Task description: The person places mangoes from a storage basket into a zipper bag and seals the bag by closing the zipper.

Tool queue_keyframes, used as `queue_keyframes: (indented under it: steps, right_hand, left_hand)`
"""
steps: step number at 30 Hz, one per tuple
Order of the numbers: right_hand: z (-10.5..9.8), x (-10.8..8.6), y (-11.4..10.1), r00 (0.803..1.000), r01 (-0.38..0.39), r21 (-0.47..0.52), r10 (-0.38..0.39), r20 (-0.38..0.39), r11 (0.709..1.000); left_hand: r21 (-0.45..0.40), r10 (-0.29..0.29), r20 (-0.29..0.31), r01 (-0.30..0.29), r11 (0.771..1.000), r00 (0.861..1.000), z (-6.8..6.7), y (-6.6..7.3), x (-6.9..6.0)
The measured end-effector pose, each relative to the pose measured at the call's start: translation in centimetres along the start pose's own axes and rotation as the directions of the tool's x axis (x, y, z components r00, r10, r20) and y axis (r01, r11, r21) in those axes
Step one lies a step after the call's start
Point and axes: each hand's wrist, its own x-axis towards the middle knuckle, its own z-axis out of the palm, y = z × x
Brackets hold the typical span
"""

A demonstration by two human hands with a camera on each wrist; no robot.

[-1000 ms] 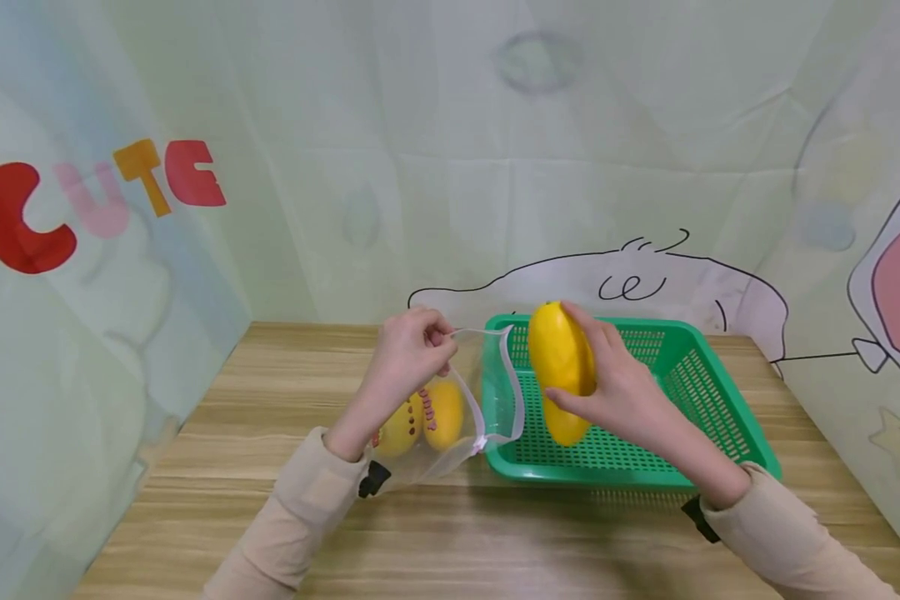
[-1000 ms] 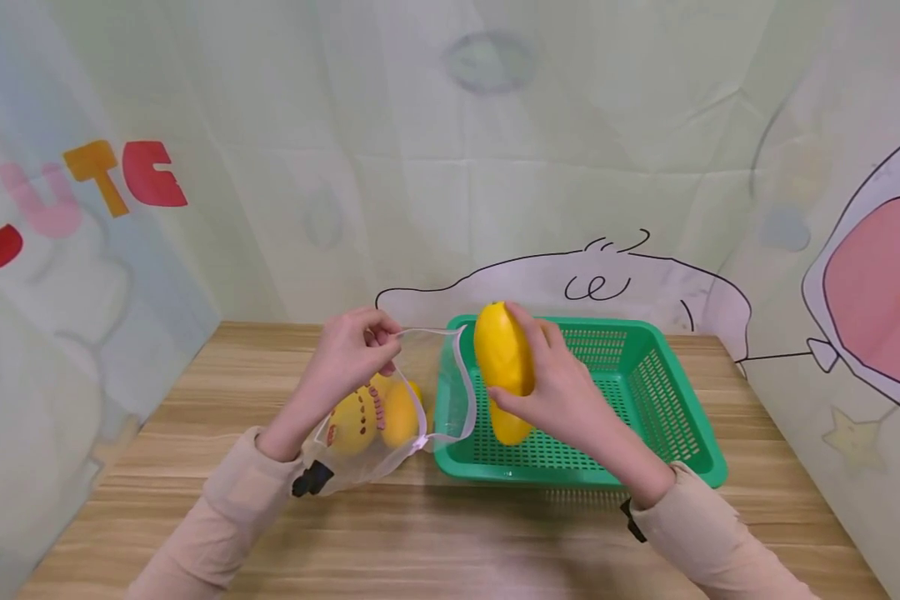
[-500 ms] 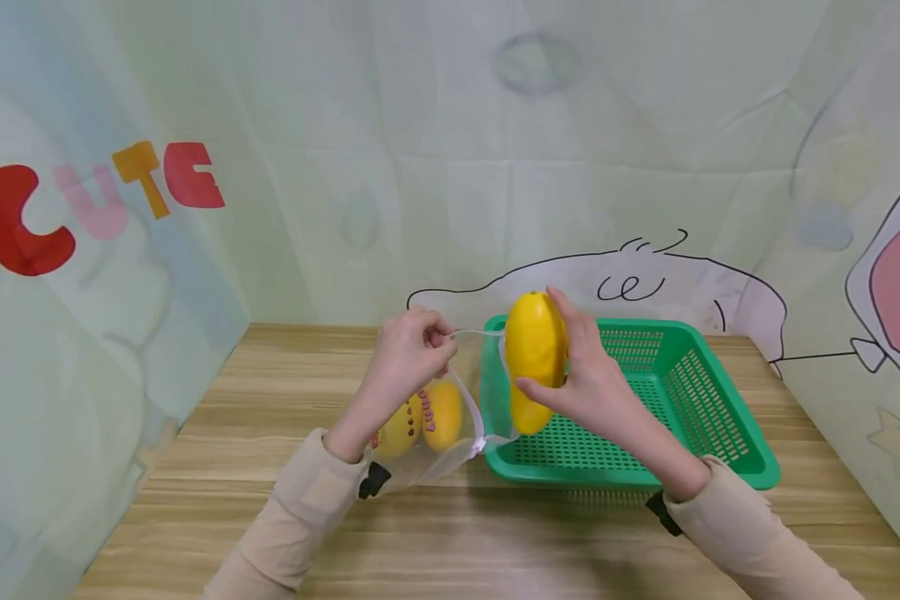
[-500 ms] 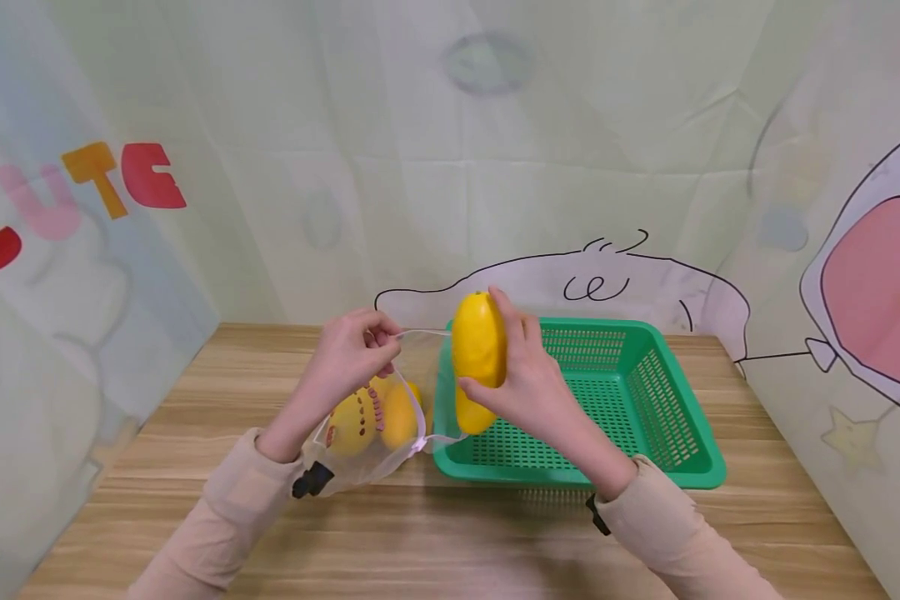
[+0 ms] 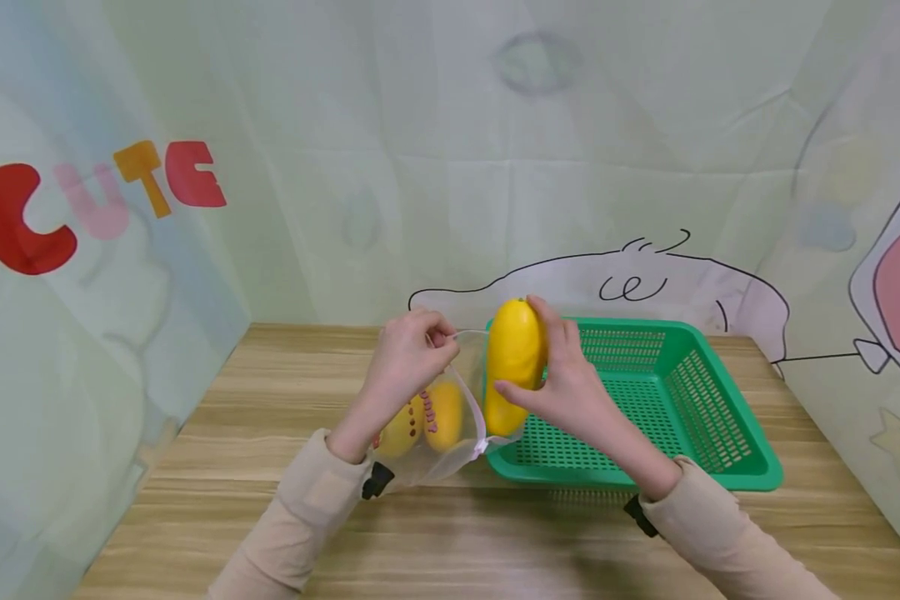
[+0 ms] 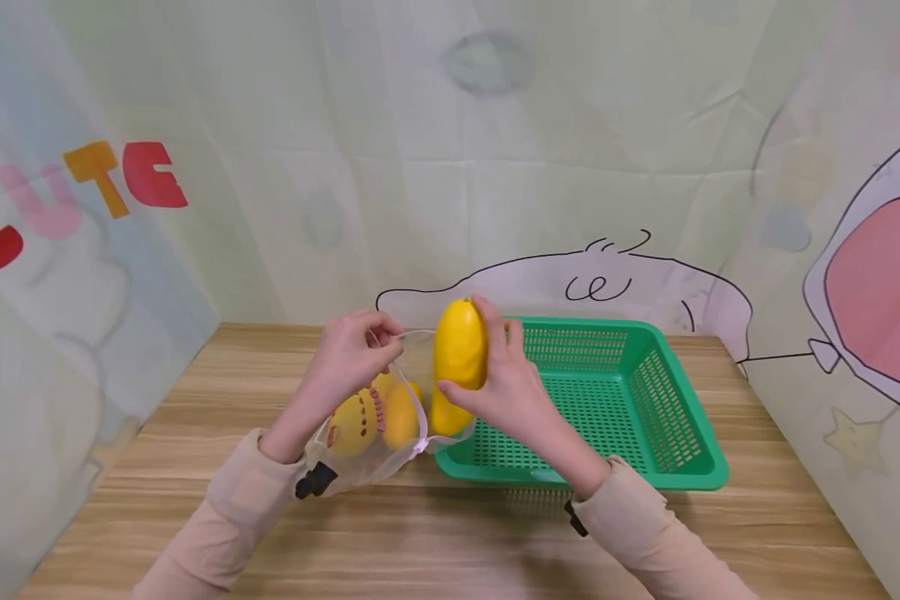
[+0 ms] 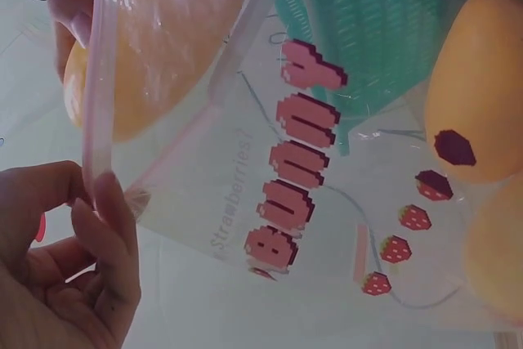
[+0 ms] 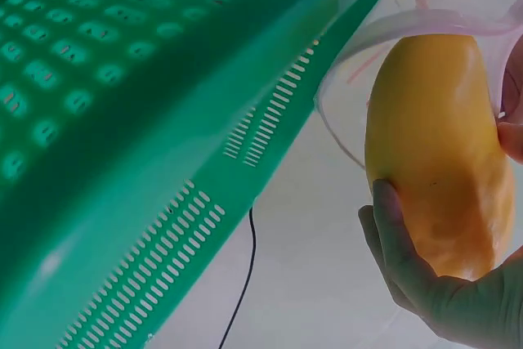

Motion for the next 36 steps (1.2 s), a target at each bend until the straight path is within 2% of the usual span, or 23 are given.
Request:
queue_keyframes:
  steps: [10,18,24,28,36]
  right_hand:
    - [0.9,-0.2,0.1,1.000,-0.015,0.019,0.014,0.022,1.000]
    - [1.4,-0.3,0.0,0.999,-0.017,0.027,0.016,0.039,1.000]
    - [1.6,-0.3,-0.2,0.999,-0.012,-0.014,0.013,0.039,1.000]
    - [1.8,-0.4,-0.2,0.999,-0.008,-0.032,0.010,0.049,0.999]
    - [2.0,-0.7,-0.2,0.995,0.006,0.008,-0.007,0.100,1.000]
  left_hand:
    - [0.020,0.021,-0.003,-0.021,1.000,1.000,0.2,0.3,0.1]
    - [-0.027,-0.005,0.035,0.005,1.000,0.999,0.5,0.5,0.2]
    - [-0.078,-0.031,0.070,0.036,0.996,0.997,0.7,0.4,0.2]
    - [-0.088,-0.027,0.072,0.033,0.996,0.997,0.8,0.3,0.1]
    - [-0.097,-0.020,0.081,0.028,0.995,0.996,1.0,0.3,0.0]
